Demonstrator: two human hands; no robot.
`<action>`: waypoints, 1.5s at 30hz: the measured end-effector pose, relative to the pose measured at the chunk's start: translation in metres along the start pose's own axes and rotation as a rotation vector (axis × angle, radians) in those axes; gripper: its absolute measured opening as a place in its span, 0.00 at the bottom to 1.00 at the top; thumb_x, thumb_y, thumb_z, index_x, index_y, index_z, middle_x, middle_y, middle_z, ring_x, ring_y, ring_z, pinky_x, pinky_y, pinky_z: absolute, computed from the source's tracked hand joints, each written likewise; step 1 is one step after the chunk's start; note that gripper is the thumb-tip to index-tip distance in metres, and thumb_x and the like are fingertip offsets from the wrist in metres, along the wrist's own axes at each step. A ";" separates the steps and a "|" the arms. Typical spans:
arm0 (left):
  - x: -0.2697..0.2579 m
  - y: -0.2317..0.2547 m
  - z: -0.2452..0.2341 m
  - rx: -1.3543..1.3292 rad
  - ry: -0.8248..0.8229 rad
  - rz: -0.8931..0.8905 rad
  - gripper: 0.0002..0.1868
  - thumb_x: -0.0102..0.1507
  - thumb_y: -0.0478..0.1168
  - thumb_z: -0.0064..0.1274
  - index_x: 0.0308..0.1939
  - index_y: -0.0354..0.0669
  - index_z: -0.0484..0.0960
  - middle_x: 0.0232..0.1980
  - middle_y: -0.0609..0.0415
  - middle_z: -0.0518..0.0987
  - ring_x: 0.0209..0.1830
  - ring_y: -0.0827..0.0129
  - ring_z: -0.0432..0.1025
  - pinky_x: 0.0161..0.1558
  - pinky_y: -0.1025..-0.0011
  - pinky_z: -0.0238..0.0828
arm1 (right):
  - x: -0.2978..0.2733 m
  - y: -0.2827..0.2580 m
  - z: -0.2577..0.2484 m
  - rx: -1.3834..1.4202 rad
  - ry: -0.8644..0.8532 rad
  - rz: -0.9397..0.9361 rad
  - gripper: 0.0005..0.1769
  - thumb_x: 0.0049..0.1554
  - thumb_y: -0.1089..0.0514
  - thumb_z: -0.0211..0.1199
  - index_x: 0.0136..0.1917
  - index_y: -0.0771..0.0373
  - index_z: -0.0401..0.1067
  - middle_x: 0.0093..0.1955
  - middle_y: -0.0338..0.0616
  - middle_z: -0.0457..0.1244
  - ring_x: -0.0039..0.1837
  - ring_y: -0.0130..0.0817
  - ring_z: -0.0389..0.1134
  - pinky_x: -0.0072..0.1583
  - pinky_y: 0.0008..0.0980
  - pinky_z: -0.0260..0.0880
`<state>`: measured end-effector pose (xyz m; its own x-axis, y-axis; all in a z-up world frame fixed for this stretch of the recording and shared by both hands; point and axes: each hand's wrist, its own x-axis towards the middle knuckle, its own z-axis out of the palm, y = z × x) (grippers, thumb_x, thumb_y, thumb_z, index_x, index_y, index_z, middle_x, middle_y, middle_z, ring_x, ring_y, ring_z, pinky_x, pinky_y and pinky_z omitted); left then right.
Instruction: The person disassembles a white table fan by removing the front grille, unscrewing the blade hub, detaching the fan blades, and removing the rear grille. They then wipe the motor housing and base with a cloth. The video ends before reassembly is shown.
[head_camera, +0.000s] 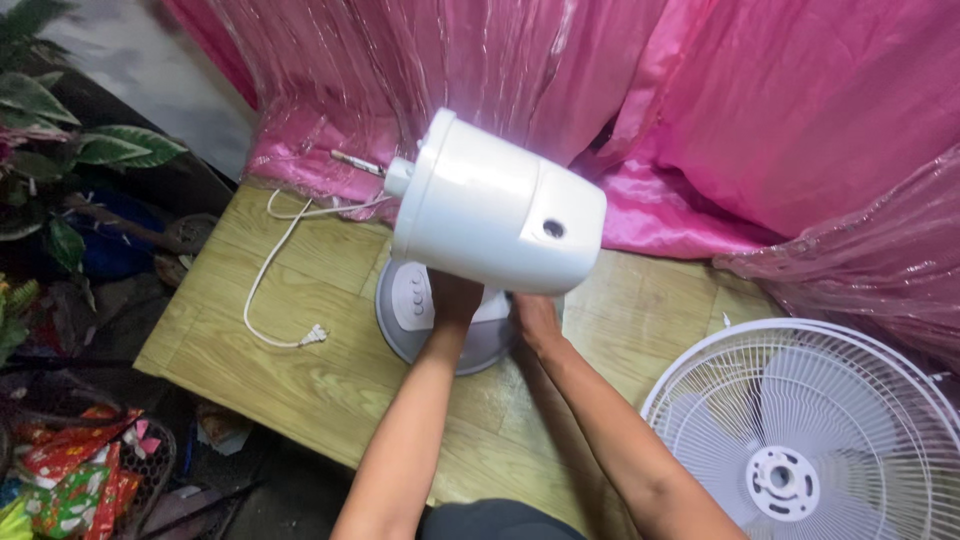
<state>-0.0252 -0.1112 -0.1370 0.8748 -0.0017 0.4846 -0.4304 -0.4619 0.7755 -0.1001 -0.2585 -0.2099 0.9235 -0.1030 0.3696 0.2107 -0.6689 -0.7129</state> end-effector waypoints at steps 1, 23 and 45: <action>-0.003 0.014 -0.001 -0.029 0.048 -0.042 0.22 0.64 0.43 0.56 0.56 0.30 0.75 0.55 0.33 0.76 0.57 0.38 0.68 0.59 0.48 0.63 | -0.013 -0.003 -0.003 -0.023 0.026 0.056 0.22 0.55 0.69 0.57 0.62 0.60 0.74 0.53 0.56 0.68 0.57 0.55 0.69 0.58 0.48 0.69; 0.080 -0.095 -0.112 -0.707 0.468 -0.593 0.29 0.62 0.45 0.58 0.64 0.42 0.69 0.60 0.51 0.74 0.58 0.62 0.71 0.58 0.59 0.72 | -0.012 -0.093 -0.044 1.261 0.354 0.441 0.14 0.64 0.71 0.60 0.62 0.67 0.67 0.53 0.46 0.65 0.47 0.28 0.63 0.45 0.28 0.62; 0.134 -0.006 -0.201 -0.864 0.479 -0.484 0.22 0.58 0.56 0.63 0.30 0.41 0.75 0.28 0.55 0.73 0.27 0.68 0.70 0.33 0.67 0.71 | 0.036 -0.170 0.012 0.078 0.112 0.130 0.20 0.65 0.60 0.52 0.70 0.65 0.66 0.76 0.55 0.58 0.76 0.52 0.59 0.74 0.41 0.59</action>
<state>0.0499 0.0699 0.0044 0.8964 0.4431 0.0145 -0.2394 0.4564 0.8570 -0.0991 -0.1400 -0.0827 0.9039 -0.2692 0.3324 0.1204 -0.5856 -0.8016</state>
